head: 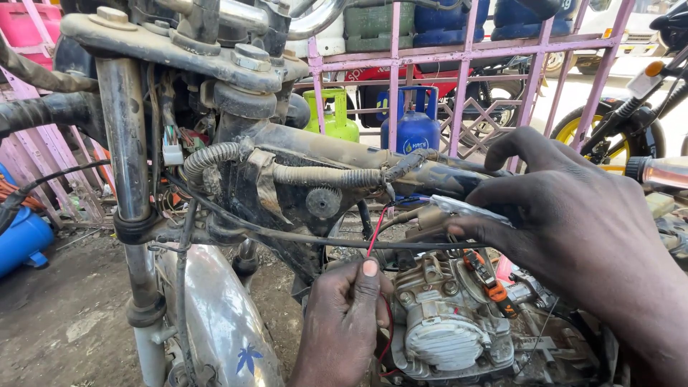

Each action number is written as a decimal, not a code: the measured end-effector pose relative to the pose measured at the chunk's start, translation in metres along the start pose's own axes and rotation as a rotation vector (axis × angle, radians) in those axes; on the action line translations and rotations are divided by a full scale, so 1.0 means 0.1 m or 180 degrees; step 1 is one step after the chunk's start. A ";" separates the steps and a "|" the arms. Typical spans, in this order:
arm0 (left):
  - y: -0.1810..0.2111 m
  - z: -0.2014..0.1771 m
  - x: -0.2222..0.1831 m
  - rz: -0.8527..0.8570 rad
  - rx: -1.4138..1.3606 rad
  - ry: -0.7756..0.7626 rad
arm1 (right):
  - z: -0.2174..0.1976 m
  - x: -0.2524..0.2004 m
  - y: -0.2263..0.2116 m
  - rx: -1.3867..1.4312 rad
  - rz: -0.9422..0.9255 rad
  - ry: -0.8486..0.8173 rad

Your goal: Stripping wire insulation, twisting wire ends together, and securing the connection with electrical tape on a motorcycle.

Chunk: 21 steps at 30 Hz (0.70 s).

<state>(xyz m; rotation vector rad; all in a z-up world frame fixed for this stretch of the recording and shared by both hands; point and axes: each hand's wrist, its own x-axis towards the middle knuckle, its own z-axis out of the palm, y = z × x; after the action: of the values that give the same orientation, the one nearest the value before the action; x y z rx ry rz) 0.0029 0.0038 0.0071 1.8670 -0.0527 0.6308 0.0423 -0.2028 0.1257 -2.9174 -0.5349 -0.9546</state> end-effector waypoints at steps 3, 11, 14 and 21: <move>0.05 -0.01 -0.01 -0.0574 -0.0381 0.0056 | -0.02 0.01 -0.05 0.0053 -0.0090 0.0015; 0.02 -0.04 0.00 -0.0608 -0.0813 0.0489 | 0.10 0.07 -0.10 0.0329 0.0201 0.0169; -0.06 -0.01 0.01 -0.0578 -0.1207 0.0714 | 0.12 0.12 -0.10 0.0045 0.0215 0.0157; -0.16 0.00 0.01 0.0089 -0.1351 0.0752 | 0.21 0.14 -0.08 -0.0383 -0.0024 0.0469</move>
<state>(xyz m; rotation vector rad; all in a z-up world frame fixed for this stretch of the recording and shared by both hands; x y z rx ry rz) 0.0090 0.0099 -0.0066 1.3779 -0.0534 0.7887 0.0618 -0.1879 0.1164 -2.9173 -0.4974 -1.2319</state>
